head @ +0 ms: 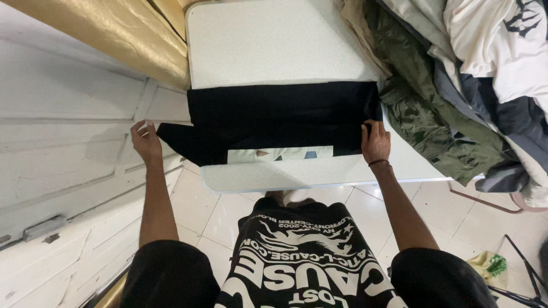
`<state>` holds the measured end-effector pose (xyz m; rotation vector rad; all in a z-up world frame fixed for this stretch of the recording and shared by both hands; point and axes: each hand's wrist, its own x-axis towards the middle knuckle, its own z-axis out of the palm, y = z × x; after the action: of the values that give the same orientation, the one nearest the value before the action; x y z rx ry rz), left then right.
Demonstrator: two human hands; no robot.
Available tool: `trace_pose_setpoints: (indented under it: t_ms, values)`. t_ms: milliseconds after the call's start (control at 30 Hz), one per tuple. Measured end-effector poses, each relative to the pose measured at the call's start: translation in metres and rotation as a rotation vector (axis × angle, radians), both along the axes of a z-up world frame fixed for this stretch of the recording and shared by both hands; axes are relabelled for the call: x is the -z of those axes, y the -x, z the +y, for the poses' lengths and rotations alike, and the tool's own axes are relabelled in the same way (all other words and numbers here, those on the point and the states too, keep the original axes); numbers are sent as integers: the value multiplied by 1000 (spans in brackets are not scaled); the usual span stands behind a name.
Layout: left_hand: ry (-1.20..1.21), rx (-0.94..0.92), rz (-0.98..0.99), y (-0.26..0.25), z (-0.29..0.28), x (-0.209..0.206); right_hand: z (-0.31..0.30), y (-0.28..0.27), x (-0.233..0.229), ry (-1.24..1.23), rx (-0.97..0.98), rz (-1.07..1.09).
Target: The person folds a black t-shirt on a small white table, smoothing the fabric by hand and making multiple folds to reach a final square shape.
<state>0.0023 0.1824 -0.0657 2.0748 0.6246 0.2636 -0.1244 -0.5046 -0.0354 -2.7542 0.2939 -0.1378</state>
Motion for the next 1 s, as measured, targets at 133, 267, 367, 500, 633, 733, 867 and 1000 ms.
trace_pose_setpoints:
  t_ms: [133,267,367,500,633,733,867,1000]
  values:
    - [200,1,326,23,-15,10,14,0,-9,-1,120,57]
    - [553,-18,790,61,-40,12,34,12,-18,88,70,-68]
    - [828,-39,815,82,-58,22,47,20,-16,134,41,-91]
    - [1038,-169,525,90,-72,38,45,23,4,120,335,-38]
    - [1164,-288,375,85,-64,39,17,30,24,-44,588,109]
    - [1408,-474,179,78,-58,34,3,41,34,-178,496,58]
    - [1523,-455,-68,78,-48,25,-12,39,36,-125,474,57]
    - [1411,-374,-183,82,-42,18,-31,34,30,-336,421,31]
